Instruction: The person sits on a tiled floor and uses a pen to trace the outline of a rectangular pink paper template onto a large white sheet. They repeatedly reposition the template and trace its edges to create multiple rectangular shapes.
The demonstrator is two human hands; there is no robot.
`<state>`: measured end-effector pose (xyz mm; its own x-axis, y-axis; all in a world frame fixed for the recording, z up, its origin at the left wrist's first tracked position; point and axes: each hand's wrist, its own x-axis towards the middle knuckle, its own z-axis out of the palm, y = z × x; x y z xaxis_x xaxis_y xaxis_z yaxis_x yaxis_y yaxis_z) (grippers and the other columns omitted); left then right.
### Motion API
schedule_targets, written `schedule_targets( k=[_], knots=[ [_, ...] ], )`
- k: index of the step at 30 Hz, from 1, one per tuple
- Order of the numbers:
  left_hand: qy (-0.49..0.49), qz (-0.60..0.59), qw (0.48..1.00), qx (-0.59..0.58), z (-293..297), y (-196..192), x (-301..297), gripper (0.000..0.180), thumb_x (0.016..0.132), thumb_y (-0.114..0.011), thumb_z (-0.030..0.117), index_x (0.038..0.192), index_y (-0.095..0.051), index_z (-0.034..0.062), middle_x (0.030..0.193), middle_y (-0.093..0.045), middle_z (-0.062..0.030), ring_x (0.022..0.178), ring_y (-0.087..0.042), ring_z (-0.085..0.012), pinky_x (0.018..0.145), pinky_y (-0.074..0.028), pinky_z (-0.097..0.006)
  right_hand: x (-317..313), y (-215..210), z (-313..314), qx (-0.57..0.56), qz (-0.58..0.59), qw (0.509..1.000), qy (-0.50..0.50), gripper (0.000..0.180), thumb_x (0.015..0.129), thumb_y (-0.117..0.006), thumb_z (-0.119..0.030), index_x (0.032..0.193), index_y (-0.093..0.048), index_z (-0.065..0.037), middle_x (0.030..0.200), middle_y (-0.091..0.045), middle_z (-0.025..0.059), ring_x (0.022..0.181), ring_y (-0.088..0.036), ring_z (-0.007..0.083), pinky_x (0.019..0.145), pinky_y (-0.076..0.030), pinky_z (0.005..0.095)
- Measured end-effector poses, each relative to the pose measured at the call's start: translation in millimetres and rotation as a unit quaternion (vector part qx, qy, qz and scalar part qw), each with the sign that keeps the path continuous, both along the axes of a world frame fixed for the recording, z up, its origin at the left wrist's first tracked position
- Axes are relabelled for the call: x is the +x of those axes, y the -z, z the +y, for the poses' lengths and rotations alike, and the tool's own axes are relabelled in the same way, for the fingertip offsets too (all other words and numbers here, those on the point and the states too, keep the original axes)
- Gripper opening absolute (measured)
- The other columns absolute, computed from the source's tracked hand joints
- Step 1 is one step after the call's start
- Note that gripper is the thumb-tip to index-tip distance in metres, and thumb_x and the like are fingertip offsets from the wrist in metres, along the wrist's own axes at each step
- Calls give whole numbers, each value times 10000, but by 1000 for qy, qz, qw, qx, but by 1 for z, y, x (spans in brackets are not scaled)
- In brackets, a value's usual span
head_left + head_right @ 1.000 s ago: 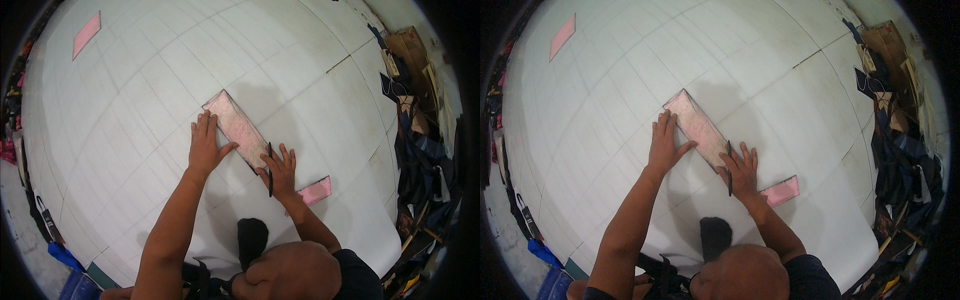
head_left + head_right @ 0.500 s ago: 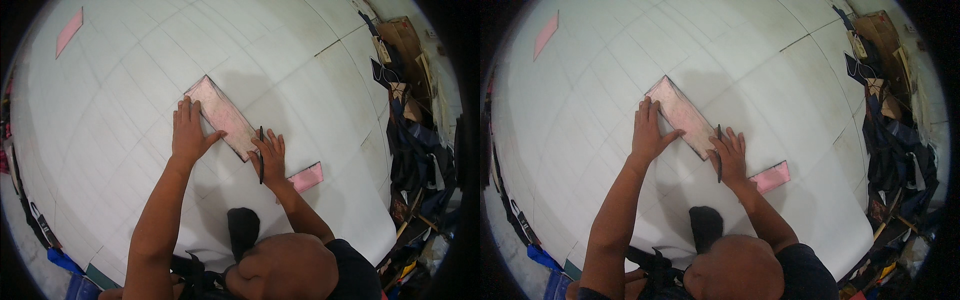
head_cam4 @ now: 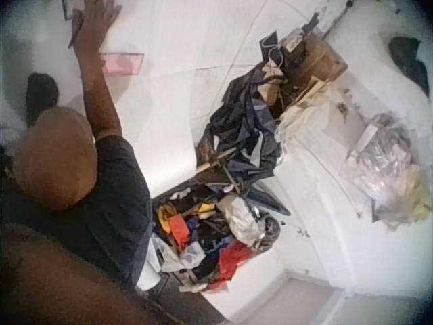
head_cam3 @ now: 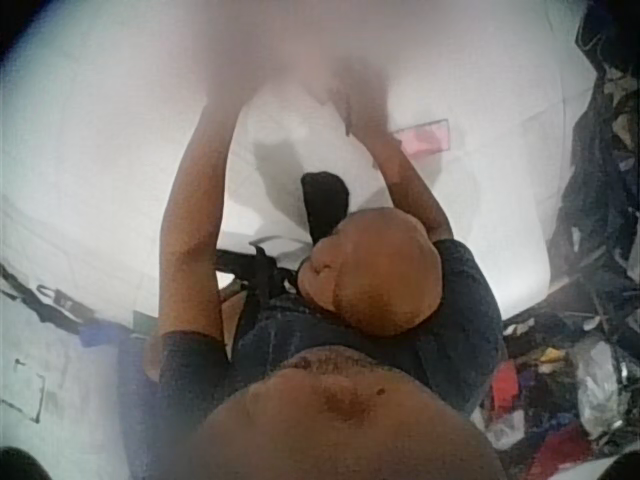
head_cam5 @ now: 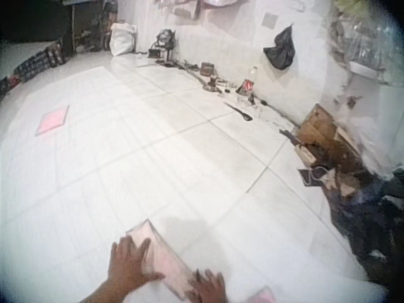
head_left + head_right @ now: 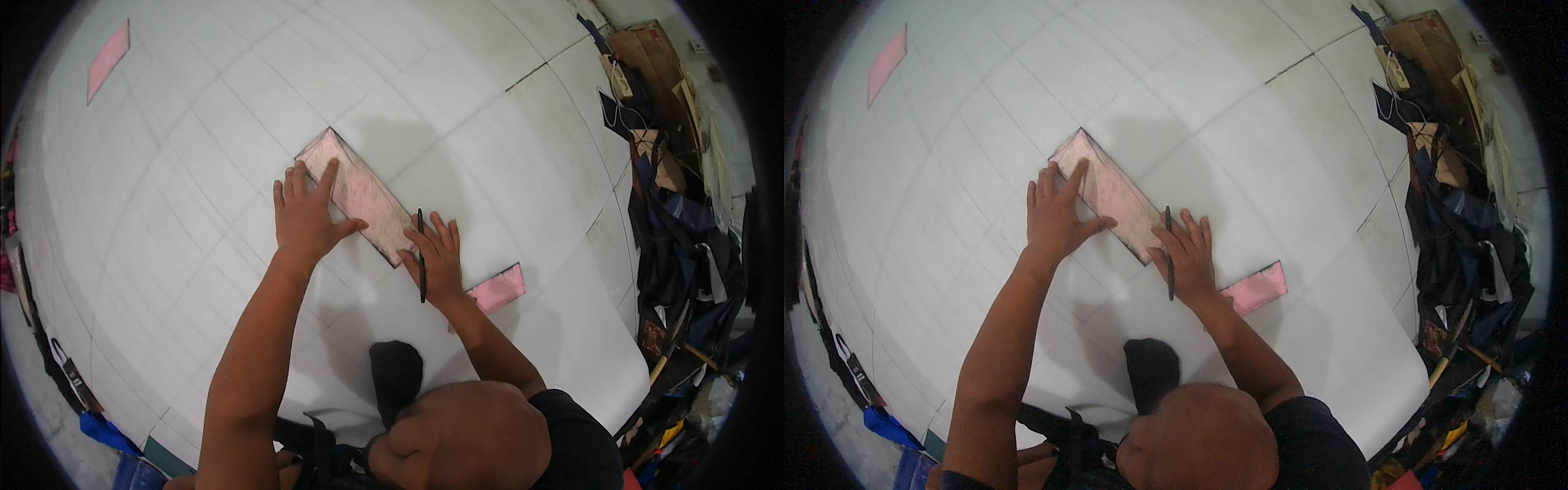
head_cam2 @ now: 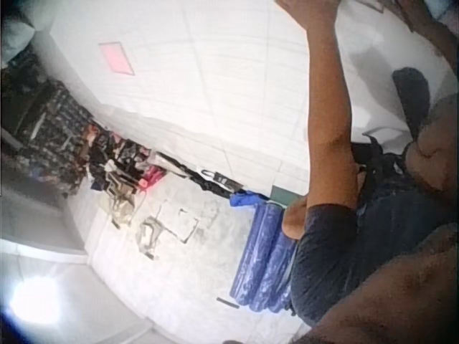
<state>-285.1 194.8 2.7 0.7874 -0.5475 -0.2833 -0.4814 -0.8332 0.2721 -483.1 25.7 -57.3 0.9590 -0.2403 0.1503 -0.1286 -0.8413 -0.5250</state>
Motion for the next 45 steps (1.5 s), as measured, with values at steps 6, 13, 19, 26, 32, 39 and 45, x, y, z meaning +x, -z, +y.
schedule_targets(
  k=[6,13,19,26,32,39,45],
  knots=[
    [80,6,996,50,-31,-5,10,1170,671,-911,575,1461,-396,-117,1598,-270,-369,1535,-212,-504,1253,-276,-508,-2,-4,0,-12,16,1000,4,393,924,-762,-210,1289,-646,-120,1445,-592,127,1432,-433,400,1201,-233,641],
    [37,76,995,56,-49,-5,10,1245,633,-971,480,1458,-307,-175,1565,-243,-420,1500,-264,-542,1216,-367,-465,6,-14,-3,-16,0,1000,6,407,909,-734,-160,1299,-641,-89,1350,-619,161,1334,-511,389,1167,-292,601],
    [23,69,997,22,-46,-2,10,1340,592,-991,460,1488,-227,-180,1566,-245,-402,1507,-227,-530,1233,-323,-464,96,-37,-33,175,-89,981,13,367,952,-636,-120,1307,-627,-26,1168,-654,203,1124,-615,386,1017,-469,464],
    [51,37,998,29,-50,7,10,1327,579,-983,480,1484,-283,-193,1540,-329,-376,1496,-229,-547,1250,-257,-506,210,-29,-30,260,-34,964,-37,306,1017,-613,-240,1210,-697,-19,1186,-717,186,1078,-693,341,955,-538,410],
    [70,28,996,48,-48,12,12,1311,595,-960,529,1480,-317,-195,1555,-342,-350,1497,-236,-540,1255,-231,-514,229,-21,-24,226,-21,971,-81,304,1020,-569,-262,1152,-705,-25,1161,-726,170,1078,-685,345,957,-542,416],
    [64,33,996,56,-50,10,12,1322,594,-961,526,1500,-307,-180,1553,-348,-350,1509,-224,-528,1258,-226,-515,226,-22,-30,192,-23,975,-107,298,1011,-562,-254,1126,-707,-21,1144,-731,157,1075,-682,348,964,-535,419],
    [71,21,997,37,-47,16,12,1329,598,-952,541,1504,-297,-177,1559,-337,-350,1504,-229,-530,1262,-222,-518,217,-36,-32,160,17,977,-141,248,993,-598,-188,1135,-706,-17,1097,-727,162,1008,-682,341,894,-536,416]
  ],
)
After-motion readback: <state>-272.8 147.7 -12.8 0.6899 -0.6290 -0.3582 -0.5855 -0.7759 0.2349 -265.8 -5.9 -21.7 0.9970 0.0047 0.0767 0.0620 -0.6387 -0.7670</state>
